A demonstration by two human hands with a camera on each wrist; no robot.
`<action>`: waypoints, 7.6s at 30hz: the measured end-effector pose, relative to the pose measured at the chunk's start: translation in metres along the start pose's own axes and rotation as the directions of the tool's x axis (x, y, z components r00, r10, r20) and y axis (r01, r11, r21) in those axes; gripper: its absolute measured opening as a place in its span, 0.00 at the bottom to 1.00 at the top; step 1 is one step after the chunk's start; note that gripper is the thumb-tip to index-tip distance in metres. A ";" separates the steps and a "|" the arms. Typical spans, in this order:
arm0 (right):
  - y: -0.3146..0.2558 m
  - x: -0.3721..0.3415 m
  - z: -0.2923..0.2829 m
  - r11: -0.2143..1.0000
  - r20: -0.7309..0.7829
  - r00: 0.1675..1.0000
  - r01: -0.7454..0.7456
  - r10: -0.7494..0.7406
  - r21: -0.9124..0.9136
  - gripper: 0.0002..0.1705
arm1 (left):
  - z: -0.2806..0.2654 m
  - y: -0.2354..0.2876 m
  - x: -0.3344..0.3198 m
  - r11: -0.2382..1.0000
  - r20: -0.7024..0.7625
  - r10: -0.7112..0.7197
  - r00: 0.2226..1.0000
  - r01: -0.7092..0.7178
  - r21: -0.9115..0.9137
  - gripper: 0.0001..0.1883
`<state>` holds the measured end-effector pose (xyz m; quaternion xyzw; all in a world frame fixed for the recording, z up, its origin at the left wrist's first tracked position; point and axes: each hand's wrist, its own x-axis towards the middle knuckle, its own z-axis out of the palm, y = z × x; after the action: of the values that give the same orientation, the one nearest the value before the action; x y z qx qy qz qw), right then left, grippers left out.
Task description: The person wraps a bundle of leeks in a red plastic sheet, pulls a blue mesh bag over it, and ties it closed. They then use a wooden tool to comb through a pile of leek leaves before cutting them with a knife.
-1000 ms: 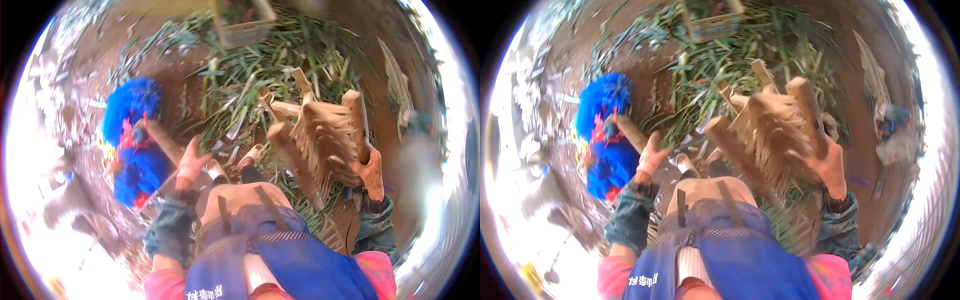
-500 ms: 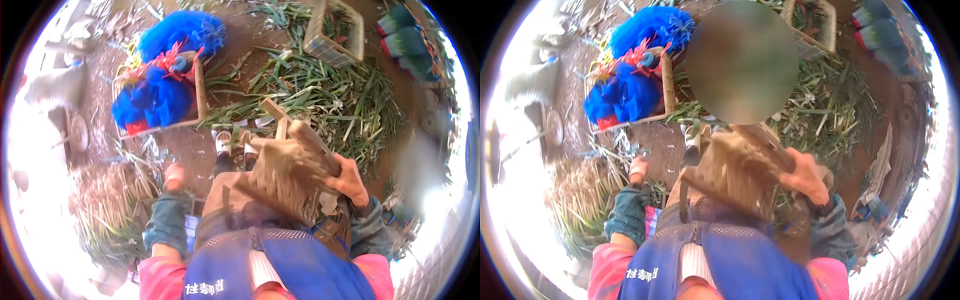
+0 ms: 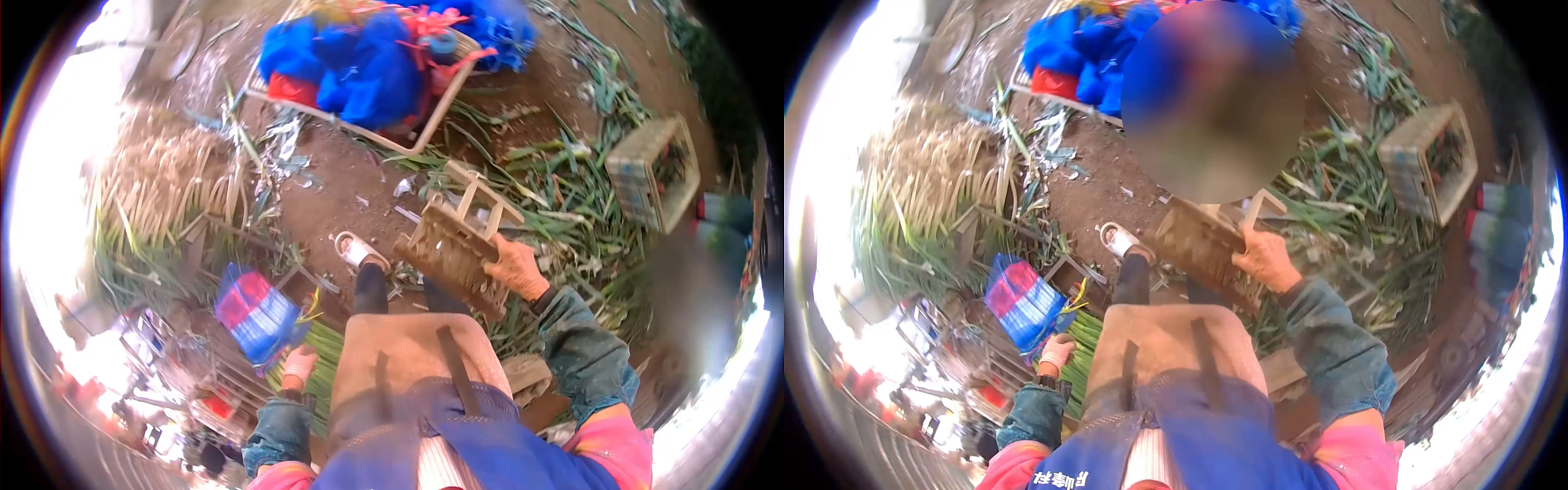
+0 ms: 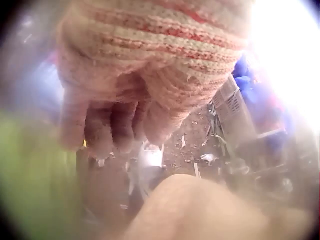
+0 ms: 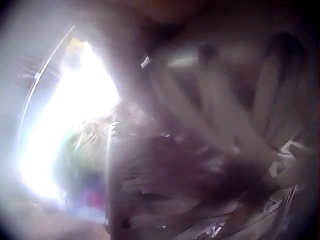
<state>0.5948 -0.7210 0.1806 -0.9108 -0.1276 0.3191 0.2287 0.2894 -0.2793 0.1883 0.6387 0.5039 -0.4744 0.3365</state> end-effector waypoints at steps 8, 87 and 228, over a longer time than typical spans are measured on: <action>-0.124 0.130 0.078 0.993 0.186 0.977 0.099 -0.108 0.057 0.23 | -0.001 -0.057 0.036 0.860 0.049 0.057 0.997 -0.024 -0.510 0.14; -0.585 -0.292 0.807 -0.208 0.495 -0.859 0.512 -0.129 0.833 0.17 | 0.302 -0.150 0.054 -0.796 0.261 -0.603 0.754 -0.591 -0.131 0.25; -0.408 -0.334 0.813 -0.759 0.794 -0.349 0.267 0.499 0.594 0.50 | 0.496 -0.379 0.108 -0.930 -0.338 -0.177 0.924 -0.269 -0.249 0.28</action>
<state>-0.2156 -0.2226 -0.0044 -0.1447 0.9294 -0.0403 0.3371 -0.2033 -0.5938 -0.0564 -0.0990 0.4725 0.5451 0.6854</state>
